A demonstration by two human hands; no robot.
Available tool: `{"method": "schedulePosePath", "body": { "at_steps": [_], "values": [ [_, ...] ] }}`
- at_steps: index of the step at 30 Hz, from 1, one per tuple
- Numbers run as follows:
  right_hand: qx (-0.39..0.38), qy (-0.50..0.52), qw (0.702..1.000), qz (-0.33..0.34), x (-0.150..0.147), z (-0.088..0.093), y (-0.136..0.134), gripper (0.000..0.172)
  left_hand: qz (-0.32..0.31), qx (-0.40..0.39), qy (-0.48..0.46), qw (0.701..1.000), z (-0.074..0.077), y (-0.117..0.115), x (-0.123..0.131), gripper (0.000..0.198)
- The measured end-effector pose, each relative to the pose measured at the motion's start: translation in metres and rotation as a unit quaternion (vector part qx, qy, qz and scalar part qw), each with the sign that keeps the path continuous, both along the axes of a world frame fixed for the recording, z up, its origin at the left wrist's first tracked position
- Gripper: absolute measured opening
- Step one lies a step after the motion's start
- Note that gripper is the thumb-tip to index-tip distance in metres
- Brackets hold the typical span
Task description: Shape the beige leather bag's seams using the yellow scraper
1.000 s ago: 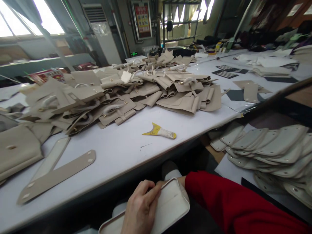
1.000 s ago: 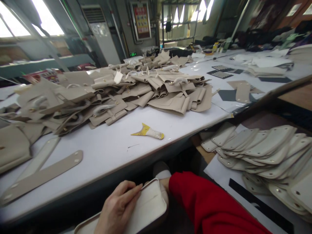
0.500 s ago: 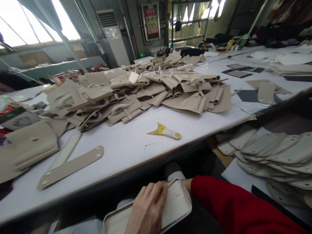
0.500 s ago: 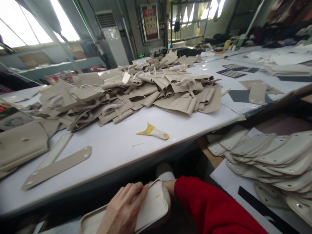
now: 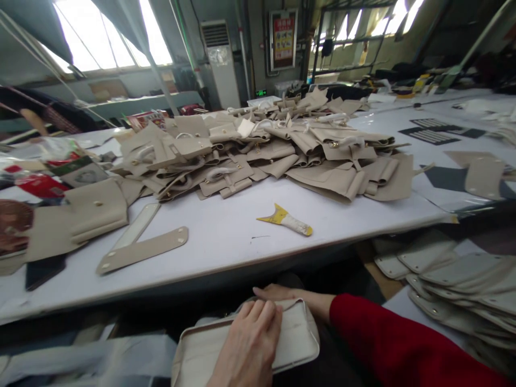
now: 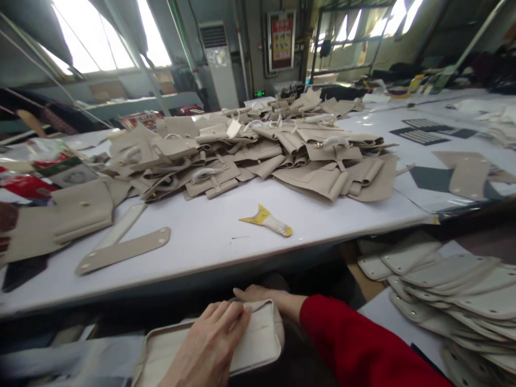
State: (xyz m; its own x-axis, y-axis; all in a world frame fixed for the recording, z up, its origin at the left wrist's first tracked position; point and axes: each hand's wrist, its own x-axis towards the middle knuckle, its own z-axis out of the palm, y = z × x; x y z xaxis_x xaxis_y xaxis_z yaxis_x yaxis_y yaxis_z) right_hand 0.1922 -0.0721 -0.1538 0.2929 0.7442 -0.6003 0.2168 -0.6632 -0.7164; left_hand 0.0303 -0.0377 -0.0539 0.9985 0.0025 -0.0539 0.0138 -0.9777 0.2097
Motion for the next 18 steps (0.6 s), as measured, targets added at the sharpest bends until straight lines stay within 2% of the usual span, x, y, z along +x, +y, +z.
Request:
{"method": "schedulePosePath", "body": {
  "at_steps": [3, 6, 9, 11, 13, 15, 16, 18],
  "values": [
    [-0.003, 0.050, 0.998, 0.023, 0.004, 0.021, 0.025, 0.043, 0.037, -0.032, 0.015, 0.999, 0.009, -0.006, -0.001, 0.047],
    [0.031, 0.082, 0.996, 0.030, -0.005, 0.048, 0.038, 0.060, 0.059, -0.059, 0.024, 0.996, 0.016, -0.013, -0.002, 0.042],
    [0.038, 0.056, 0.997, 0.044, -0.022, 0.065, 0.039, 0.063, 0.070, -0.104, -0.006, 0.992, 0.023, -0.011, -0.006, 0.036],
    [0.032, 0.023, 0.998, 0.059, -0.031, 0.068, 0.037, 0.061, 0.075, -0.174, -0.047, 0.981, 0.027, 0.004, -0.014, 0.027],
    [0.031, -0.007, 0.997, 0.072, -0.035, 0.067, 0.034, 0.062, 0.139, -0.277, -0.074, 0.948, 0.028, 0.033, -0.027, 0.027],
    [0.036, -0.030, 0.995, 0.084, -0.038, 0.064, 0.033, 0.065, 0.271, -0.378, -0.073, 0.882, 0.021, 0.072, -0.044, 0.032],
    [0.039, -0.041, 0.994, 0.093, -0.038, 0.064, 0.033, 0.066, 0.358, -0.413, -0.060, 0.835, 0.014, 0.091, -0.054, 0.037],
    [0.049, -0.065, 0.990, 0.114, -0.040, 0.065, 0.033, 0.066, 0.423, -0.441, -0.025, 0.791, -0.007, 0.119, -0.071, 0.052]
  ]
}}
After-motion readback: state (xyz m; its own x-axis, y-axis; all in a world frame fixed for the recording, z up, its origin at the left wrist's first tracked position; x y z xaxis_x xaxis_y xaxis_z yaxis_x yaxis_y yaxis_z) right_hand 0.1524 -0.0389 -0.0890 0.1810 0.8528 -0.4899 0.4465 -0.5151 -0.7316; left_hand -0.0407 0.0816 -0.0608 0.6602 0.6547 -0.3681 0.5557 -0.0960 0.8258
